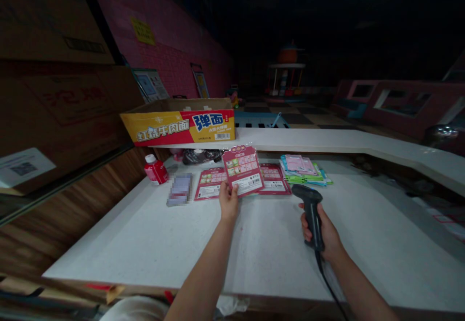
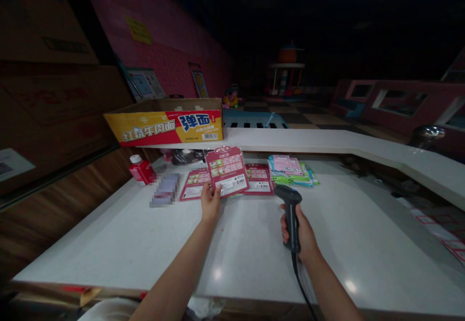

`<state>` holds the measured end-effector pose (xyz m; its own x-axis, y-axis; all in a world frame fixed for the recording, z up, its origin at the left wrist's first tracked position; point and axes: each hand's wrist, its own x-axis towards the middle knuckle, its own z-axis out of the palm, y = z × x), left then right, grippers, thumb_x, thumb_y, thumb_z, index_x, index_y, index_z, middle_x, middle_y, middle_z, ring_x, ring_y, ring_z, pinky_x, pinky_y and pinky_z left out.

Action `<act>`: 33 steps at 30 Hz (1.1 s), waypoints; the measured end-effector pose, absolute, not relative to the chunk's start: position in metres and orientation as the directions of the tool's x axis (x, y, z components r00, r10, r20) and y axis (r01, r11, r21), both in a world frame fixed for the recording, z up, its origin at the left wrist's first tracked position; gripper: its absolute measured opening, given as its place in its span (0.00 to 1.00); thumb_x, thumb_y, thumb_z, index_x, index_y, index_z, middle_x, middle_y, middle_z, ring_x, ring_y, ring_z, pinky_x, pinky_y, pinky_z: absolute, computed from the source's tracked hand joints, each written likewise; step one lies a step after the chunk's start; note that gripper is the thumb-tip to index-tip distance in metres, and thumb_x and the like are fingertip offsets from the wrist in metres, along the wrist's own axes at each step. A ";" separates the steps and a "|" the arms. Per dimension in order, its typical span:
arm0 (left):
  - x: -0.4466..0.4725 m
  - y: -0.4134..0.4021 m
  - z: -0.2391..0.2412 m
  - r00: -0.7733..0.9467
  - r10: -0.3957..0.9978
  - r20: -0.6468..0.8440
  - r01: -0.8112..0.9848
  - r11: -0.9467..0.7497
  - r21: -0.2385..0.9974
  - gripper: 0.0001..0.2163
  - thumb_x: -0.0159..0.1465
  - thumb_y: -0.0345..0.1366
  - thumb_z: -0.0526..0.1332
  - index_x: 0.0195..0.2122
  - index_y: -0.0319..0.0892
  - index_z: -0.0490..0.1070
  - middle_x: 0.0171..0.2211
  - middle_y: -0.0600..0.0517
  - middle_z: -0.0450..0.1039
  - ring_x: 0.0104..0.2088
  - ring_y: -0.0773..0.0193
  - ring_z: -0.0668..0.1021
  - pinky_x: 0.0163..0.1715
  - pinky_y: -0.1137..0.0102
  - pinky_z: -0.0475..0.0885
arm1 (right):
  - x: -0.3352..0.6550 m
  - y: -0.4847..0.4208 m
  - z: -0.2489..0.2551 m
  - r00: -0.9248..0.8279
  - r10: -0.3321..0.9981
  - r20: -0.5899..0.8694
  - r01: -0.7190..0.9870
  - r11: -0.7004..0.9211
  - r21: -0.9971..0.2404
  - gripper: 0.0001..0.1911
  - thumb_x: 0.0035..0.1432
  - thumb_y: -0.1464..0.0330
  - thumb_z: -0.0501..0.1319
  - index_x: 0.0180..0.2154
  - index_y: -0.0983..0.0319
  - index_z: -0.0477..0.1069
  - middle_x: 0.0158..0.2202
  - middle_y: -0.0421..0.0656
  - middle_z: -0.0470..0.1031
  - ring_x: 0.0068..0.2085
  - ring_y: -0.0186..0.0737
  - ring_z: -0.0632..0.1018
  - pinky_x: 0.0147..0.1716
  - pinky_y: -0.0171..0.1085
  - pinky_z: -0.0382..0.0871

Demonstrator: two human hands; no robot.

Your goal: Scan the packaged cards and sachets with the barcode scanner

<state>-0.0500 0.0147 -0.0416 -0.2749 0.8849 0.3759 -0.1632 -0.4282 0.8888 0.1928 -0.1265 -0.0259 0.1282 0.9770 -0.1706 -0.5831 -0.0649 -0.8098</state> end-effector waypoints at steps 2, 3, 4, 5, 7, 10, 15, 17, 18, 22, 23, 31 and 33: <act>-0.052 0.012 -0.040 -0.284 0.895 0.345 -0.198 -0.407 0.892 0.19 0.56 0.50 0.66 0.41 0.42 0.68 0.39 0.49 0.78 0.39 0.61 0.79 0.44 0.65 0.74 | 0.196 -0.124 -0.027 0.191 0.966 -0.175 -0.620 -0.019 -0.784 0.24 0.51 0.47 0.65 0.40 0.60 0.73 0.18 0.35 0.69 0.14 0.29 0.65 0.12 0.28 0.60; -0.054 0.010 -0.039 -0.285 0.901 0.328 -0.215 -0.394 0.894 0.20 0.55 0.51 0.67 0.41 0.42 0.69 0.39 0.48 0.78 0.40 0.60 0.80 0.44 0.66 0.74 | 0.197 -0.123 -0.027 0.214 0.961 -0.173 -0.635 0.003 -0.773 0.24 0.51 0.47 0.65 0.39 0.60 0.73 0.18 0.34 0.69 0.15 0.29 0.65 0.12 0.28 0.60; -0.054 0.009 -0.039 -0.281 0.909 0.309 -0.233 -0.377 0.897 0.22 0.54 0.52 0.67 0.42 0.41 0.70 0.40 0.47 0.78 0.40 0.60 0.80 0.44 0.66 0.74 | 0.197 -0.122 -0.028 0.233 0.958 -0.168 -0.645 0.022 -0.764 0.24 0.51 0.47 0.66 0.39 0.59 0.73 0.18 0.34 0.69 0.15 0.29 0.65 0.12 0.28 0.60; -0.055 0.008 -0.038 -0.275 0.918 0.287 -0.247 -0.356 0.901 0.23 0.54 0.53 0.67 0.42 0.40 0.71 0.40 0.47 0.78 0.40 0.60 0.80 0.44 0.66 0.74 | 0.198 -0.122 -0.028 0.245 0.956 -0.164 -0.652 0.037 -0.757 0.24 0.50 0.47 0.66 0.39 0.59 0.73 0.18 0.34 0.69 0.15 0.29 0.65 0.12 0.28 0.60; -0.053 0.009 -0.036 -0.261 0.935 0.241 -0.257 -0.308 0.916 0.24 0.53 0.54 0.66 0.42 0.39 0.73 0.39 0.46 0.79 0.38 0.59 0.80 0.40 0.66 0.75 | 0.198 -0.121 -0.029 0.248 0.956 -0.159 -0.662 0.047 -0.748 0.23 0.50 0.47 0.66 0.38 0.59 0.73 0.18 0.34 0.69 0.15 0.29 0.65 0.13 0.28 0.60; -0.041 0.015 -0.030 -0.228 0.955 0.189 -0.218 -0.240 0.946 0.24 0.54 0.53 0.65 0.41 0.37 0.74 0.36 0.47 0.79 0.34 0.59 0.80 0.34 0.67 0.76 | 0.197 -0.119 -0.030 0.231 0.959 -0.164 -0.672 0.035 -0.740 0.23 0.50 0.47 0.66 0.38 0.59 0.73 0.18 0.34 0.69 0.15 0.29 0.65 0.12 0.28 0.60; -0.005 0.034 -0.011 -0.155 0.971 0.182 0.011 -0.182 0.983 0.15 0.59 0.45 0.61 0.40 0.38 0.75 0.31 0.47 0.79 0.31 0.58 0.80 0.30 0.65 0.76 | 0.196 -0.117 -0.030 0.235 0.956 -0.173 -0.677 0.033 -0.735 0.24 0.50 0.47 0.65 0.38 0.59 0.73 0.18 0.34 0.69 0.15 0.29 0.65 0.12 0.28 0.59; 0.006 0.039 -0.003 -0.118 0.976 0.185 0.194 -0.160 0.968 0.13 0.61 0.41 0.60 0.40 0.39 0.75 0.32 0.47 0.79 0.34 0.57 0.81 0.33 0.65 0.76 | 0.195 -0.117 -0.030 0.238 0.956 -0.172 -0.681 0.038 -0.731 0.24 0.50 0.47 0.65 0.38 0.60 0.73 0.18 0.34 0.69 0.15 0.29 0.65 0.12 0.28 0.59; 0.010 0.039 0.002 -0.083 0.979 0.187 0.310 -0.153 0.938 0.12 0.61 0.40 0.60 0.41 0.39 0.75 0.33 0.47 0.79 0.36 0.57 0.81 0.36 0.64 0.76 | 0.195 -0.116 -0.030 0.239 0.956 -0.170 -0.682 0.041 -0.730 0.24 0.50 0.47 0.65 0.38 0.60 0.73 0.18 0.34 0.69 0.15 0.29 0.65 0.12 0.28 0.59; 0.012 0.032 0.015 0.095 0.980 0.172 0.763 -0.183 0.620 0.19 0.55 0.43 0.67 0.46 0.41 0.75 0.42 0.45 0.77 0.48 0.53 0.76 0.49 0.63 0.70 | 0.194 -0.116 -0.028 0.239 0.955 -0.174 -0.680 0.037 -0.732 0.24 0.51 0.47 0.65 0.39 0.60 0.73 0.18 0.35 0.69 0.15 0.29 0.66 0.12 0.28 0.59; 0.010 0.028 0.018 0.119 0.980 0.162 0.831 -0.187 0.524 0.23 0.52 0.47 0.69 0.46 0.42 0.75 0.44 0.44 0.76 0.50 0.51 0.75 0.51 0.62 0.68 | 0.194 -0.116 -0.028 0.238 0.955 -0.179 -0.679 0.032 -0.733 0.25 0.51 0.47 0.65 0.39 0.60 0.73 0.18 0.35 0.70 0.15 0.30 0.66 0.12 0.29 0.60; 0.013 0.013 0.020 0.188 0.973 0.130 0.928 -0.220 0.302 0.23 0.54 0.53 0.66 0.46 0.45 0.77 0.47 0.42 0.72 0.52 0.47 0.72 0.50 0.61 0.66 | 0.195 -0.117 -0.027 0.227 0.955 -0.188 -0.684 0.018 -0.730 0.24 0.51 0.48 0.65 0.39 0.61 0.73 0.18 0.35 0.69 0.15 0.30 0.66 0.12 0.29 0.60; 0.009 0.014 0.017 0.186 0.967 0.173 0.911 -0.236 0.339 0.22 0.55 0.52 0.66 0.47 0.46 0.77 0.46 0.41 0.72 0.51 0.46 0.72 0.50 0.60 0.65 | 0.195 -0.119 -0.027 0.221 0.959 -0.176 -0.681 0.022 -0.732 0.24 0.52 0.48 0.65 0.40 0.61 0.73 0.19 0.35 0.70 0.15 0.30 0.66 0.12 0.29 0.60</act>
<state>0.0090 0.0144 0.0172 0.1858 0.9672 0.1732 0.9108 -0.2357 0.3389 0.1950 -0.1187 -0.0267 0.2208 0.9593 -0.1761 -0.6811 0.0224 -0.7319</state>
